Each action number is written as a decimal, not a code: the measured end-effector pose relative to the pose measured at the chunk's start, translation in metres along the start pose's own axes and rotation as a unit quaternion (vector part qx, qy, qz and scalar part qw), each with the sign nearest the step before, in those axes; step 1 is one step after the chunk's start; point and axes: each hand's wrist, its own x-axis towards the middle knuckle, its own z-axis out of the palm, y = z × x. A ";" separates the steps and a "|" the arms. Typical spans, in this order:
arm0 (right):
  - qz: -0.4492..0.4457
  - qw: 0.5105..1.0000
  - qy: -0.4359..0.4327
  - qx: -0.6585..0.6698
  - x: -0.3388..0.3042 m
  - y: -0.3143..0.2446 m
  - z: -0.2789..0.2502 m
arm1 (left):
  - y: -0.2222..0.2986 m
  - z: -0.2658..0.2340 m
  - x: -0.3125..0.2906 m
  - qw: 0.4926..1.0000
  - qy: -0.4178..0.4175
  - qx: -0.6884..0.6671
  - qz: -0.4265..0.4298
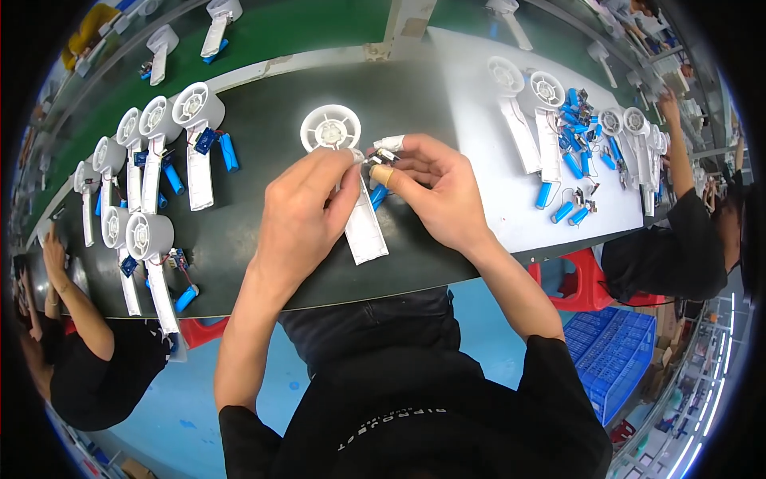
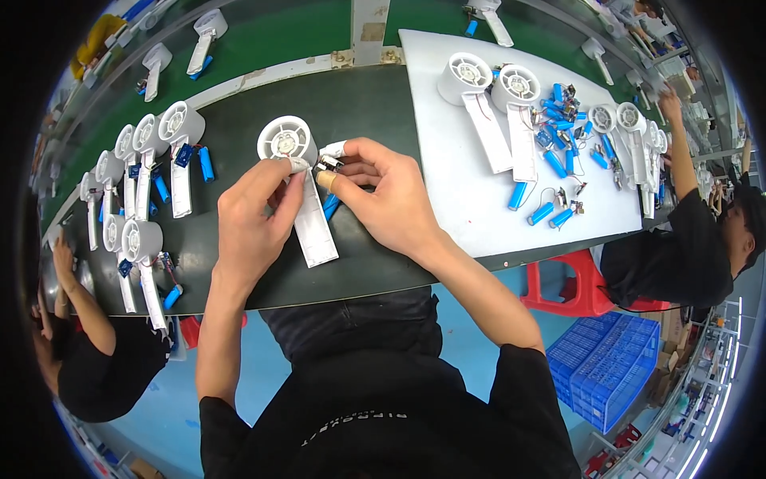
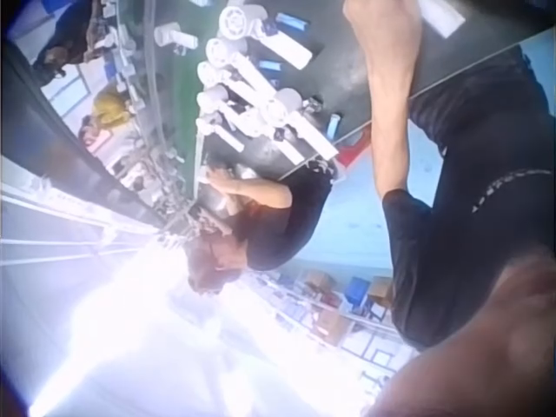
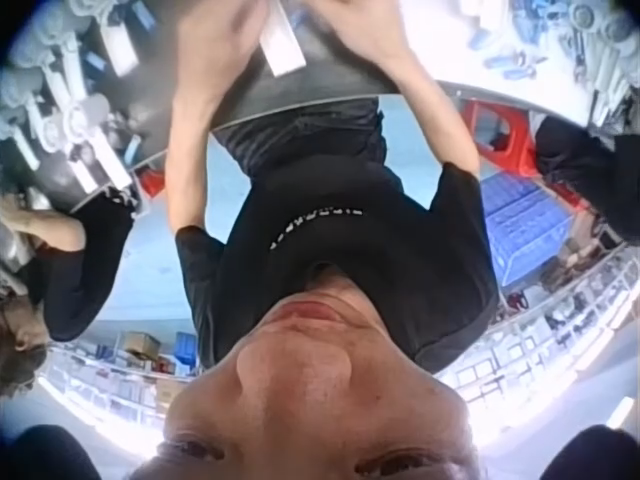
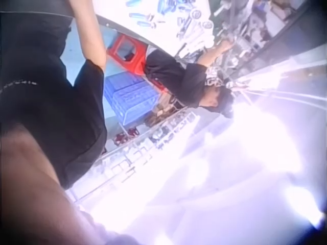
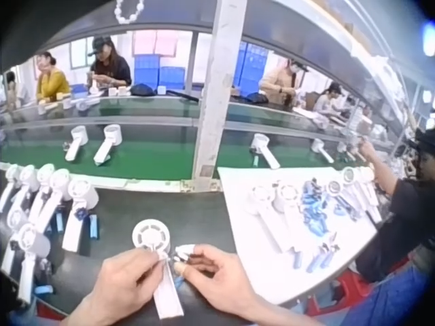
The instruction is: The person assembles handheld electric fans by hand, connecting and inserting circuit boards and wires into the fan handle housings, and placing the assembled fan components along the workstation.
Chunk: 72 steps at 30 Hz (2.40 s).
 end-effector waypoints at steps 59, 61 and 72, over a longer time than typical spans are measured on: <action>-0.295 0.894 0.168 -0.291 0.005 0.022 0.020 | -0.005 0.032 0.002 0.985 0.133 -0.090 -0.056; -0.297 0.894 0.164 -0.292 0.004 0.022 0.020 | -0.004 0.032 0.001 0.985 0.139 -0.088 -0.054; -0.350 0.853 0.173 -0.346 0.004 0.021 0.021 | -0.007 0.032 0.001 0.984 0.135 -0.107 -0.042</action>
